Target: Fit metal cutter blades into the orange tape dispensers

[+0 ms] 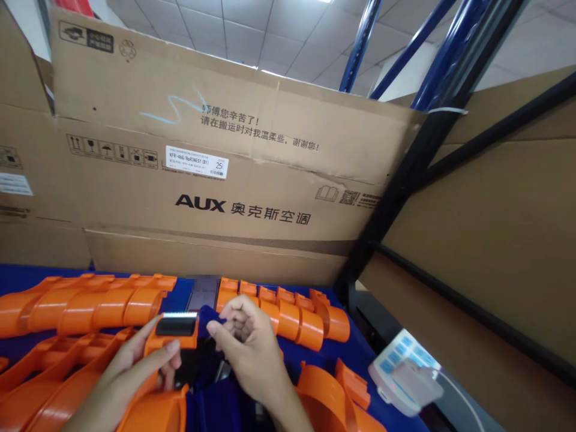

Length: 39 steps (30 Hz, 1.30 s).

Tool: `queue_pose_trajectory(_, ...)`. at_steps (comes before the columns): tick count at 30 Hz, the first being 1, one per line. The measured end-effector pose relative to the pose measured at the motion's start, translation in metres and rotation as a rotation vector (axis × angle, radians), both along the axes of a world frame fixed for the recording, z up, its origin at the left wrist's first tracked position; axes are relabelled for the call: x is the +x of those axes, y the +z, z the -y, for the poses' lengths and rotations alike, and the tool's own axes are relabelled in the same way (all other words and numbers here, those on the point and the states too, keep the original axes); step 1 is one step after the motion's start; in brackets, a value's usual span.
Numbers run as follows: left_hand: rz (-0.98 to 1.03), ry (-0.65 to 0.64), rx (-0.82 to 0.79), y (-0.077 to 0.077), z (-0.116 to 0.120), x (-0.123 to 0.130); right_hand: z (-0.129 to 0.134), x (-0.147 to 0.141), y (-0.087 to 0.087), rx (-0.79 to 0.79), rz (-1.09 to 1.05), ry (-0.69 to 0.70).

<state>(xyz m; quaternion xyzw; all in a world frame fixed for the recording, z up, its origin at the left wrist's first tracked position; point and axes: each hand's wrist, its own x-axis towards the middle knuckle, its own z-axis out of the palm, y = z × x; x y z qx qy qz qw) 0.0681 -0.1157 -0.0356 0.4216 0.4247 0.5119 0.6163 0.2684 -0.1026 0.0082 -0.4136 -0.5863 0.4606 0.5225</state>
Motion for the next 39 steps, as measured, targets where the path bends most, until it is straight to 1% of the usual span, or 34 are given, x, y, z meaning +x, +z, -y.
queue_pose_trajectory(4, -0.042, -0.051, 0.006, 0.000, -0.001, 0.000, 0.001, -0.006, -0.003, 0.000, -0.152, -0.005)
queue_pose_trajectory(7, -0.075, -0.024, -0.001, -0.002, -0.002, 0.000, 0.002, -0.007, -0.003, -0.009, -0.182, 0.004)
queue_pose_trajectory(10, -0.083, 0.037, 0.008, -0.004, -0.004, 0.000, 0.003, -0.006, -0.003, -0.024, -0.129, 0.039)
queue_pose_trajectory(13, -0.075, 0.073, 0.012, -0.006, -0.004, 0.001, 0.003, -0.006, -0.003, -0.020, -0.086, 0.043)
queue_pose_trajectory(18, -0.056, 0.114, 0.028, -0.001, -0.002, 0.005, 0.005, -0.008, -0.003, 0.017, 0.008, 0.019)
queue_pose_trajectory(20, -0.040, 0.117, 0.032, 0.003, 0.000, 0.007, 0.006, -0.009, -0.001, 0.071, 0.064, -0.022)
queue_pose_trajectory(24, -0.015, 0.162, 0.014, 0.007, 0.003, 0.008, 0.004, -0.006, 0.001, 0.235, 0.116, -0.123)
queue_pose_trajectory(27, -0.051, 0.153, -0.006, 0.007, 0.004, 0.008, 0.002, -0.003, -0.001, 0.276, 0.100, -0.140)
queue_pose_trajectory(30, -0.087, 0.134, -0.010, 0.008, 0.005, 0.008, 0.001, -0.003, -0.004, 0.248, 0.097, -0.157)
queue_pose_trajectory(34, -0.074, 0.142, 0.016, 0.010, 0.004, 0.007, 0.006, -0.007, -0.006, 0.237, 0.131, -0.193)
queue_pose_trajectory(36, -0.071, 0.141, 0.013, 0.010, 0.004, 0.006, 0.010, -0.010, -0.005, 0.276, 0.206, -0.216)
queue_pose_trajectory(39, -0.060, 0.136, -0.012, 0.008, 0.003, 0.005, 0.014, -0.012, -0.004, 0.384, 0.376, -0.244)
